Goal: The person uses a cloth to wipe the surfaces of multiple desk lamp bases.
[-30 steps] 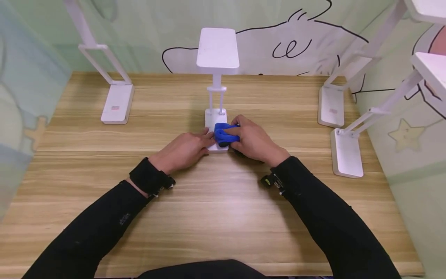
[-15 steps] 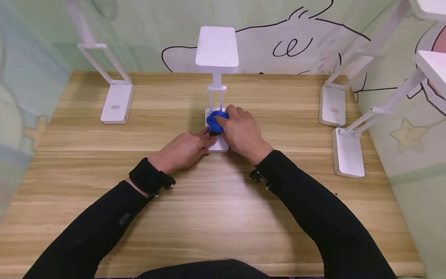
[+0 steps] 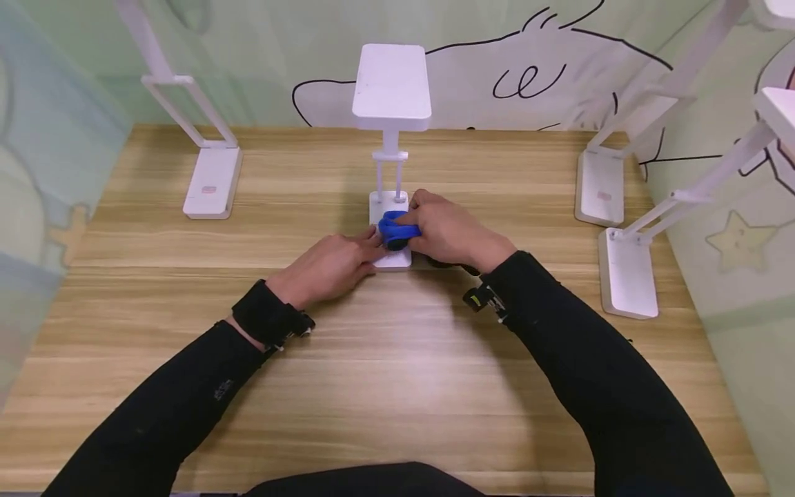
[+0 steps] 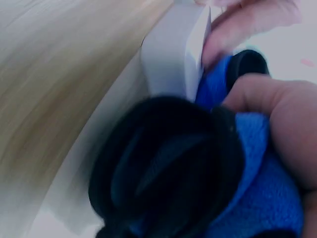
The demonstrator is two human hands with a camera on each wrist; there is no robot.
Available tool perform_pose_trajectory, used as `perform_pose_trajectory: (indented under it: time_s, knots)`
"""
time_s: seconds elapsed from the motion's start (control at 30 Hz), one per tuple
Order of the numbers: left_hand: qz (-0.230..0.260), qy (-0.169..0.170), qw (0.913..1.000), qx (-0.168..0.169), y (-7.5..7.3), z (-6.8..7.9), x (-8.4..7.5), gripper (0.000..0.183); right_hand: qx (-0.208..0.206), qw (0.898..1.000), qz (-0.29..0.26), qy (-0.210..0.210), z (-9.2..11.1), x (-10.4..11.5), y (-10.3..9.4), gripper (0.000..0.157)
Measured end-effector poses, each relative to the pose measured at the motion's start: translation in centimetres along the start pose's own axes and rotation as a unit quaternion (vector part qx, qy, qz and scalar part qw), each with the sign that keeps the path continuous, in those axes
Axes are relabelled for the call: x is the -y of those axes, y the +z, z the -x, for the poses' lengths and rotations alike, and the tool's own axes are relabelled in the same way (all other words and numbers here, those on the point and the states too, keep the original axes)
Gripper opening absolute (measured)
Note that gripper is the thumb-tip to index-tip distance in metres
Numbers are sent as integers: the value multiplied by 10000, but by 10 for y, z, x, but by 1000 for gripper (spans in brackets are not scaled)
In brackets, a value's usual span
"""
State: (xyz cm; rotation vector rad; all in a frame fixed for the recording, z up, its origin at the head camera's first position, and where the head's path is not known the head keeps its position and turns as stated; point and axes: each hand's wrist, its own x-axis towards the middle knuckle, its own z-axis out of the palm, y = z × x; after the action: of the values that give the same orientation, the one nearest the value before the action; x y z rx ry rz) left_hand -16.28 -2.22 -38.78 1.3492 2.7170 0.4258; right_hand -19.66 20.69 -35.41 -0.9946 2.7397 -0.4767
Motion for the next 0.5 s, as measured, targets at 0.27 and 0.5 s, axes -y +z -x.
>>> perform_pose_trajectory:
  time_s: [0.27, 0.5]
  knots:
    - [-133, -68, 9998, 129, 0, -2, -3, 42, -341, 9891, -530, 1333, 3, -43, -19, 43]
    - [-194, -122, 9996, 182, 0, -4, -3, 41, 578, 9387, -2577, 2217, -42, -63, -39, 27]
